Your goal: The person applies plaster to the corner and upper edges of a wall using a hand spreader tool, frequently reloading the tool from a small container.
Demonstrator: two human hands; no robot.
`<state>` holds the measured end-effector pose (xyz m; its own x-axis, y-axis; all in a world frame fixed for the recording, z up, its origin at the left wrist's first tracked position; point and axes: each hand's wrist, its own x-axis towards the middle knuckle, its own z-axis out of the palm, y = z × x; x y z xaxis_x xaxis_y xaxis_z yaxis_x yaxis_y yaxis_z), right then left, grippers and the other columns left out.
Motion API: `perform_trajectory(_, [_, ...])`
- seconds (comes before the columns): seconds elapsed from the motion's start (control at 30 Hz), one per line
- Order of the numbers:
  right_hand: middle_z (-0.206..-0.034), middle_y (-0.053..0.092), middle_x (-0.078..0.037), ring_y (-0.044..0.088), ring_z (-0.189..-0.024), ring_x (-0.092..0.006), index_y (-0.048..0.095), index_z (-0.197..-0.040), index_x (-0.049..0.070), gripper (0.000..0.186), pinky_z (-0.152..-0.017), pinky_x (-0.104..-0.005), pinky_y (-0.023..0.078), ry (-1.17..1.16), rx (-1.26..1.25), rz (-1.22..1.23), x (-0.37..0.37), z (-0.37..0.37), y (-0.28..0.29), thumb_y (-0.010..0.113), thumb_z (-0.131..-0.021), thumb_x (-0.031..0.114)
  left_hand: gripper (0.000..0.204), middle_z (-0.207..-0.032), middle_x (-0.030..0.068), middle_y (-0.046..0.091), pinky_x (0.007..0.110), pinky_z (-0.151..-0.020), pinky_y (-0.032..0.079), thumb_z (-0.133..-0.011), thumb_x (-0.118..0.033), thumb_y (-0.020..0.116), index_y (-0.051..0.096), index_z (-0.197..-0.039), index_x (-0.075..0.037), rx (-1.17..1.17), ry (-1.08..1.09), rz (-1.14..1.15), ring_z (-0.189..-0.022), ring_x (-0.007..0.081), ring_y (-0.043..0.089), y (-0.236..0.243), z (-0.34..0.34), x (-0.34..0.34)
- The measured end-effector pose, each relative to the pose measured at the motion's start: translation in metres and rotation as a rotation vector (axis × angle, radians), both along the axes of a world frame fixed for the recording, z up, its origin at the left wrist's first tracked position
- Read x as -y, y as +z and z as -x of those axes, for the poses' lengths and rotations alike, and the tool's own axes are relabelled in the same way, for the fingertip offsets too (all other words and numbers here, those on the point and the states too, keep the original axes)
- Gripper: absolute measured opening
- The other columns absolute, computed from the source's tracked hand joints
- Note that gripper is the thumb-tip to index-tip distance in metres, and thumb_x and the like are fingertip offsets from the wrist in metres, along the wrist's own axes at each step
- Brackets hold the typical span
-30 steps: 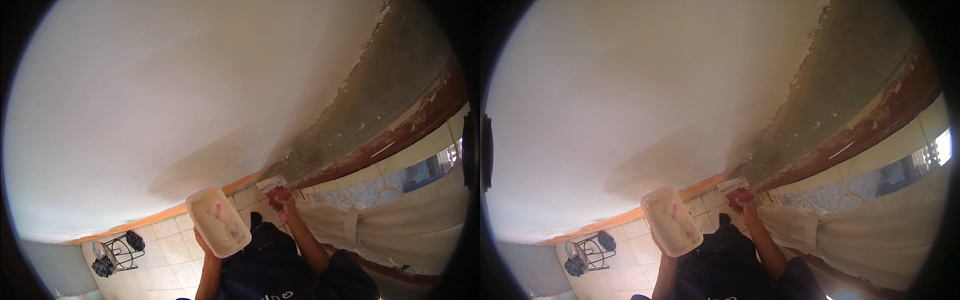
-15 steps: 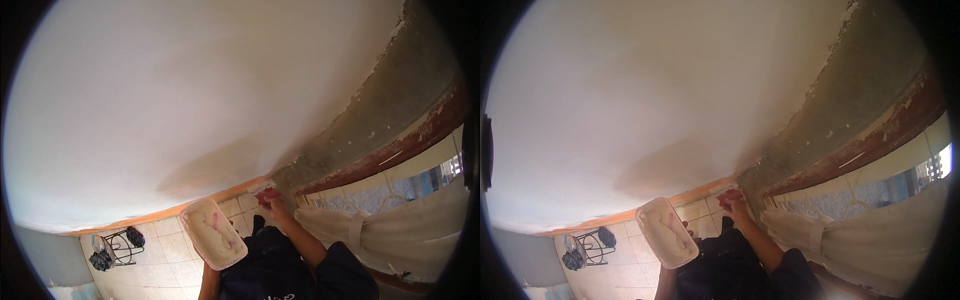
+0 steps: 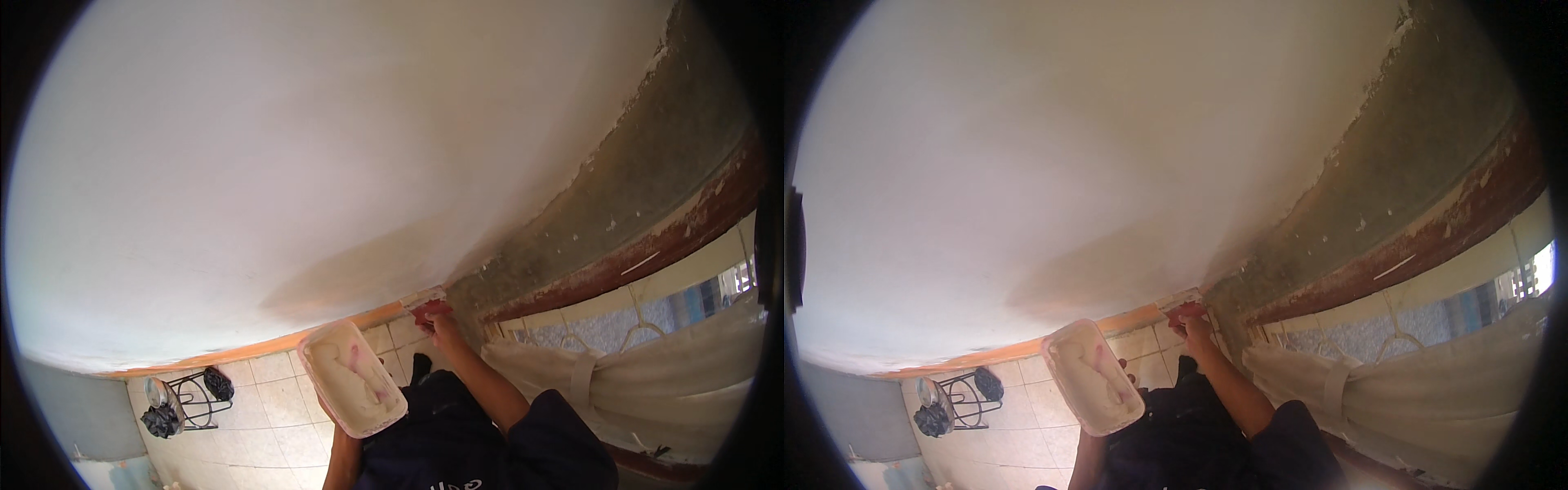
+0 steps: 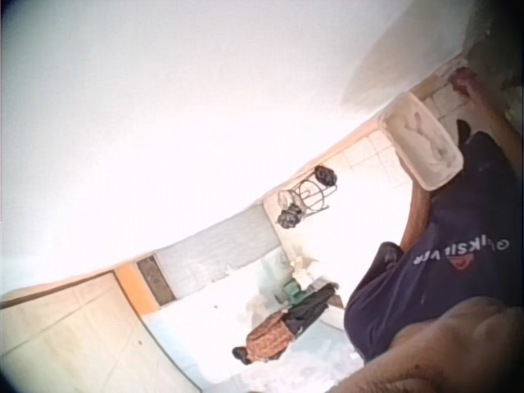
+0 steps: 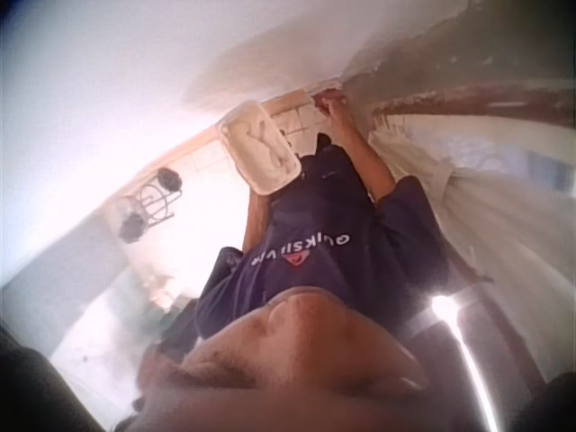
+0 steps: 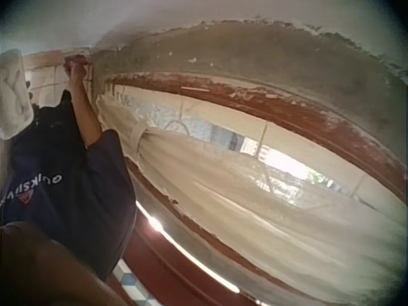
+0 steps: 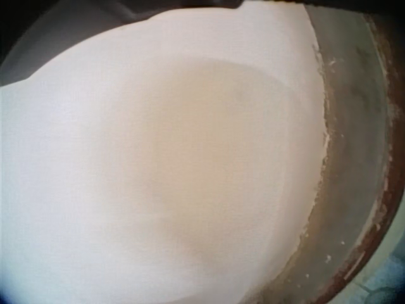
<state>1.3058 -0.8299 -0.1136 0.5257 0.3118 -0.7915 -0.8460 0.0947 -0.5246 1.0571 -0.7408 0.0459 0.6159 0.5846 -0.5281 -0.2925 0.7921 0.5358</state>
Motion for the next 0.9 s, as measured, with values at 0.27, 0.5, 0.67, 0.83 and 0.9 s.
perform_trajectory(0.27, [-0.106, 0.058, -0.009, 0.062, -0.091, -0.0214, 0.052, -0.112, 0.004, 0.025, -0.073, -0.0320, 0.058, -0.014, 0.064, -0.088, -0.010, 0.005, 0.020, 0.056, -0.087, 0.001, 0.051, -0.119, 0.0142, 0.054, 0.050, -0.075, 0.052, -0.092, -0.042, 0.047, 0.041, -0.129, -0.008, 0.119, 0.063, 0.046, -0.092, 0.0317, 0.058, -0.002, 0.008, -0.001])
perform_trajectory(0.5, [-0.106, 0.056, -0.007, 0.061, -0.092, -0.0196, 0.049, -0.112, 0.006, 0.025, -0.076, -0.0309, 0.057, -0.034, 0.154, -0.181, -0.021, 0.004, 0.074, 0.056, -0.088, 0.000, 0.049, -0.121, 0.0129, 0.053, 0.047, -0.080, 0.051, -0.094, -0.041, 0.043, 0.041, -0.131, -0.009, 0.220, 0.107, 0.079, -0.097, 0.0295, 0.057, -0.002, 0.008, -0.001])
perform_trajectory(0.67, [-0.107, 0.054, -0.008, 0.059, -0.096, -0.0201, 0.048, -0.111, 0.005, 0.026, -0.076, -0.0303, 0.057, -0.050, 0.217, -0.136, -0.027, -0.005, 0.089, 0.056, -0.087, -0.001, 0.048, -0.122, 0.0120, 0.053, 0.046, -0.083, 0.051, -0.095, -0.041, 0.040, 0.041, -0.132, -0.010, 0.263, 0.122, 0.104, -0.101, 0.0279, 0.056, -0.003, 0.007, 0.000])
perform_trajectory(0.83, [-0.104, 0.056, -0.008, 0.059, -0.095, -0.0203, 0.051, -0.108, 0.001, 0.026, -0.073, -0.0273, 0.057, -0.078, 0.261, -0.161, -0.029, 0.001, 0.133, 0.060, -0.084, -0.001, 0.048, -0.124, 0.0111, 0.053, 0.044, -0.086, 0.051, -0.096, -0.041, 0.037, 0.040, -0.133, -0.011, 0.299, 0.145, 0.119, -0.104, 0.0263, 0.056, -0.004, 0.008, -0.001])
perform_trajectory(0.9, [-0.095, 0.060, -0.006, 0.063, -0.087, -0.0180, 0.057, -0.104, 0.002, 0.024, -0.070, -0.0261, 0.056, -0.138, 0.286, -0.187, -0.026, 0.001, 0.139, 0.064, -0.081, 0.001, 0.048, -0.124, 0.0108, 0.053, 0.043, -0.088, 0.050, -0.097, -0.041, 0.035, 0.040, -0.134, -0.011, 0.310, 0.151, 0.129, -0.106, 0.0257, 0.055, -0.005, 0.007, -0.001])
